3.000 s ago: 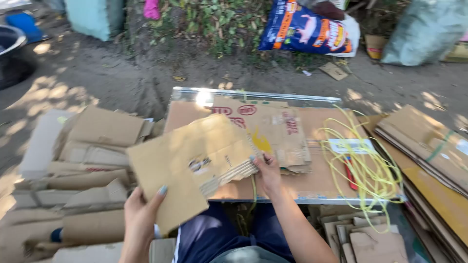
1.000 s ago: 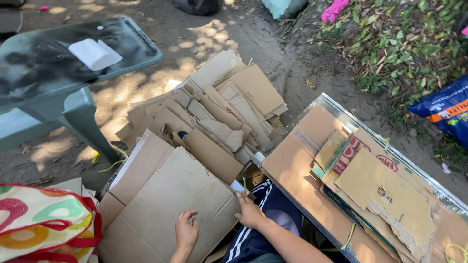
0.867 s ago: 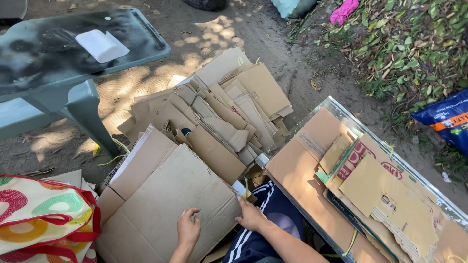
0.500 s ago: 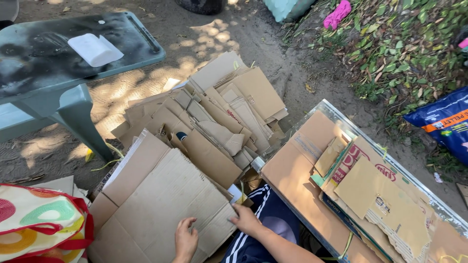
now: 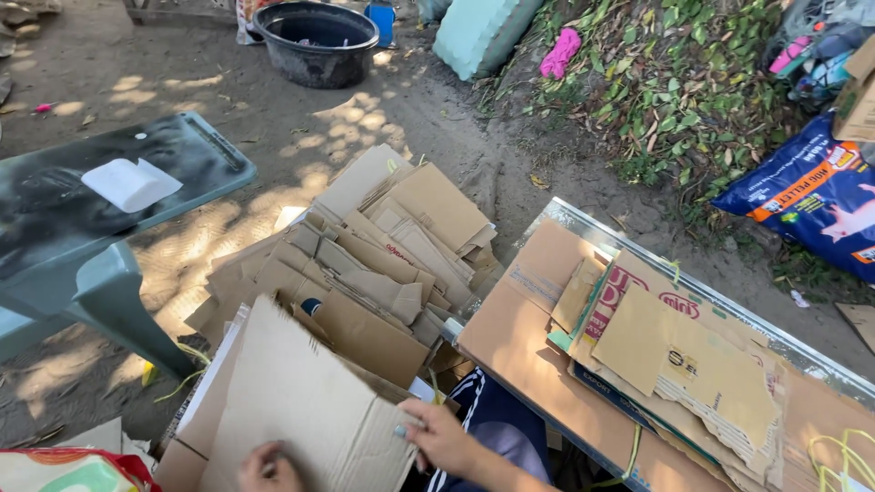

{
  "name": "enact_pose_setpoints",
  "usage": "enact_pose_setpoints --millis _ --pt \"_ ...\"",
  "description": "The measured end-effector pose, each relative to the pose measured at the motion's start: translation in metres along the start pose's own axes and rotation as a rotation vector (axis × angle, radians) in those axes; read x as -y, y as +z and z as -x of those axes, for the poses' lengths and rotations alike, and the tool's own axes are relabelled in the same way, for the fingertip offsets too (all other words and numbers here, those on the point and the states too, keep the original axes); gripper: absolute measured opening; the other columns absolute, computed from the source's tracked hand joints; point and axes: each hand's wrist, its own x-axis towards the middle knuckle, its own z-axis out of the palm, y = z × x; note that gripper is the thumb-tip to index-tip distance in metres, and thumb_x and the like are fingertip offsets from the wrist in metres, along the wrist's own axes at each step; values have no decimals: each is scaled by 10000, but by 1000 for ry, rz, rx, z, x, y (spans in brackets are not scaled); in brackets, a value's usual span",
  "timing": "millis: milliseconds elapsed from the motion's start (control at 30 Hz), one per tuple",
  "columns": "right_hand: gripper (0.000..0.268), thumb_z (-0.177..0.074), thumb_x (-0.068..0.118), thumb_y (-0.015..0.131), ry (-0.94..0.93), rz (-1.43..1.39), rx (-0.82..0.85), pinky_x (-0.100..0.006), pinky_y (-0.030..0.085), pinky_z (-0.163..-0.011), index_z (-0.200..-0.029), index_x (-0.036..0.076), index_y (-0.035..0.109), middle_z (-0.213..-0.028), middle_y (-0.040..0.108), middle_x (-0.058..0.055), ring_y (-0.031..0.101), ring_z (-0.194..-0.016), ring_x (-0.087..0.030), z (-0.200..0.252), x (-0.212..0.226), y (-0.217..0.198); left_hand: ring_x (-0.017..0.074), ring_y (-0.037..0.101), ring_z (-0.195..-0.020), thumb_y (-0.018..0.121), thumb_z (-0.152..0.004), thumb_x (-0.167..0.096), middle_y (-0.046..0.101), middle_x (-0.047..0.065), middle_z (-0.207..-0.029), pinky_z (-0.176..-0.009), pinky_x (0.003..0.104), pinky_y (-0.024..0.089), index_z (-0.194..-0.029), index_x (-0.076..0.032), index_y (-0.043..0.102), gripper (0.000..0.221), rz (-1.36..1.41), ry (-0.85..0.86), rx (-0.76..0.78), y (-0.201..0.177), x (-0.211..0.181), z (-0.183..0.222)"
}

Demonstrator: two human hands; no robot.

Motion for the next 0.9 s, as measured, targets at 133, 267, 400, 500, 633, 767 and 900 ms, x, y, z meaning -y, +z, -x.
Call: enact_pose_setpoints --millis 133,267,400,500,633,767,900 --pt "220 -1043 84 629 -140 -47 -116 -236 439 -439 -1245 30 697 -789 652 -25 507 -484 -80 67 63 -58 302 638 -970 598 -927 193 673 219 -1207 -757 392 560 -1114 80 721 251 -185 80 -103 -19 -57 -59" --pt "234 -956 27 687 -323 -169 -457 -233 373 -452 -1176 -22 750 -718 652 -14 469 -518 -71 148 57 -143 477 506 -1337 497 -1054 -29 529 336 -1475 -1085 526 420 -1437 130 565 421 -86 229 121 6 -139 -116" --pt "286 -938 109 683 -613 -247 -805 -219 320 -356 -1208 21 725 -655 649 6 429 -410 -58 248 51 -202 426 554 -1291 425 -1084 -294 641 230 -1417 -1126 560 285 -1491 8 585 531 -90 243 401 58 -229 -163" --pt "327 -964 126 691 -610 -284 -1050 -194 402 -447 -1270 13 689 -769 649 -24 502 -544 -67 313 24 -225 419 683 -1067 445 -1083 -463 756 228 -1197 -928 460 508 -1211 49 737 603 -217 52 725 106 -277 -171" --pt "233 -1049 102 581 -552 -308 -1268 -209 341 -514 -1252 7 643 -826 569 -16 430 -603 -68 393 -31 -235 318 747 -884 591 -1050 -440 806 209 -1032 -826 414 578 -1197 71 758 558 -264 148 954 155 -345 -130" --pt "300 -1104 142 522 -309 -446 -1509 -223 311 -519 -1377 55 613 -903 580 2 417 -626 -51 446 -93 -227 220 539 -656 665 -991 -370 635 93 -713 -654 369 491 -898 20 697 402 -52 426 1064 201 -405 -92" --pt "254 -1102 169 539 -238 -608 -1636 -224 298 -522 -1335 100 613 -928 580 33 370 -603 -55 480 -153 -233 321 744 -837 697 -944 -308 804 101 -978 -761 431 569 -1178 -78 767 336 -30 904 1026 251 -494 -34"
